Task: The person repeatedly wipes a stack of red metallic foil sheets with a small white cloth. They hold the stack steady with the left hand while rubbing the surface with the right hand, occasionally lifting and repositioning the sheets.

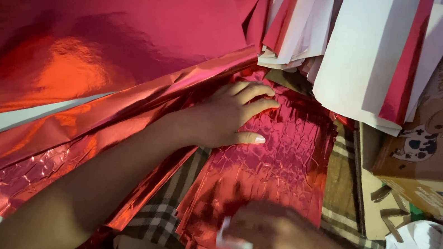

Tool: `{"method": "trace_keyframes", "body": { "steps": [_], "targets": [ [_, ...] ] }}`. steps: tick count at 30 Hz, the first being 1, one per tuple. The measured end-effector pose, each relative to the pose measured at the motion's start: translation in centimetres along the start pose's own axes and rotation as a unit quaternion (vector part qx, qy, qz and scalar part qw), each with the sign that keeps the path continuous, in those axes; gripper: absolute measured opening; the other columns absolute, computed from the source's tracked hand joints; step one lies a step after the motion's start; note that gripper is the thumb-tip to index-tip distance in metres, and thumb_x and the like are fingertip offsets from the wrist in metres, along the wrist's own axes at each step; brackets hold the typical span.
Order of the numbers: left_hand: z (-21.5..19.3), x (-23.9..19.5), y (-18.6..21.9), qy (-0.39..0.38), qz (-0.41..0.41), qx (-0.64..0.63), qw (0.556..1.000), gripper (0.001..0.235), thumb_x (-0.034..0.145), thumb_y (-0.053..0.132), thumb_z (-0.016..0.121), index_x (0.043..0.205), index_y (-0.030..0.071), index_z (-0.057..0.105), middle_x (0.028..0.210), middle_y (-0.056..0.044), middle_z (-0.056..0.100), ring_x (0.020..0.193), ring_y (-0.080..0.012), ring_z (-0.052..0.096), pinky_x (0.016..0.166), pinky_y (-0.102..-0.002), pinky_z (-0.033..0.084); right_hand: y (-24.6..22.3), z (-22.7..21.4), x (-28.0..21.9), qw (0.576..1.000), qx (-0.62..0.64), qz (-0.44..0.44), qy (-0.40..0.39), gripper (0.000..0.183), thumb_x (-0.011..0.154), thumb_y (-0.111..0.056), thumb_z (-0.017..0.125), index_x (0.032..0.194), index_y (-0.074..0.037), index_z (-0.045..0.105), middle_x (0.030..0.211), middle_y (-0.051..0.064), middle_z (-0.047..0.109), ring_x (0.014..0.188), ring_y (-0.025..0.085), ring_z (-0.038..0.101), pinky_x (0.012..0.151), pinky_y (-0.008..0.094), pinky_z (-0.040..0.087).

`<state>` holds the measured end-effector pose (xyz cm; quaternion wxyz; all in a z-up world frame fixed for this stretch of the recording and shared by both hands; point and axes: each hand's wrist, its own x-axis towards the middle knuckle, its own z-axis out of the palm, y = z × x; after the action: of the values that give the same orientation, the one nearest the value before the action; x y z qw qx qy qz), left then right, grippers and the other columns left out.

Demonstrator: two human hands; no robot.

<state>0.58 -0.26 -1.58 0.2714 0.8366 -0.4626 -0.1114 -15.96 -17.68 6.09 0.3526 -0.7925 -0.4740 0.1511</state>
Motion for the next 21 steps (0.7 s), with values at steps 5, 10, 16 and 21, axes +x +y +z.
{"method": "trace_keyframes", "body": {
  "steps": [5,10,16,21],
  "targets": [
    [-0.3,0.2,0.2,-0.012,-0.011,-0.011,1.000,0.072,0.098,0.046,0.062,0.156,0.012,0.036,0.164,-0.013,0.027,0.150,-0.0366,0.020,0.118,-0.058,0.018,1.2,-2.7,-2.3,0.984,0.070,0.085,-0.138,0.008,0.096,-0.015,0.062,0.098,-0.014,0.070,0.094,0.003,0.068,0.086,0.020,0.070,0.075,0.033,0.054],
    [-0.2,0.1,0.0,-0.007,-0.007,-0.011,1.000,0.074,0.097,0.047,0.061,0.157,0.011,0.035,0.163,-0.013,0.027,0.150,-0.0381,0.020,0.118,-0.058,0.018,3.5,-5.4,-4.4,0.966,-0.070,0.235,-0.086,0.024,0.074,-0.006,0.085,0.092,-0.021,0.078,0.091,-0.009,0.080,0.078,0.008,0.079,0.067,0.029,0.059],
    [-0.3,0.0,0.2,0.013,0.007,-0.011,1.000,0.072,0.096,0.047,0.062,0.153,0.011,0.040,0.160,-0.013,0.033,0.147,-0.0371,0.025,0.117,-0.057,0.021,4.4,-5.6,-4.6,0.955,-0.022,0.276,-0.103,0.034,0.078,-0.004,0.077,0.103,-0.027,0.080,0.097,-0.011,0.083,0.081,0.003,0.079,0.069,0.023,0.060],
    [0.0,-0.2,0.1,0.018,0.001,-0.010,1.000,0.071,0.098,0.049,0.059,0.155,0.013,0.038,0.163,-0.010,0.031,0.151,-0.0370,0.021,0.118,-0.056,0.019,5.9,-5.1,-3.7,0.876,-0.385,0.258,0.134,0.016,0.102,-0.020,0.060,0.116,-0.014,0.060,0.104,0.003,0.058,0.075,0.025,0.067,0.047,0.041,0.055]
  ]
}}
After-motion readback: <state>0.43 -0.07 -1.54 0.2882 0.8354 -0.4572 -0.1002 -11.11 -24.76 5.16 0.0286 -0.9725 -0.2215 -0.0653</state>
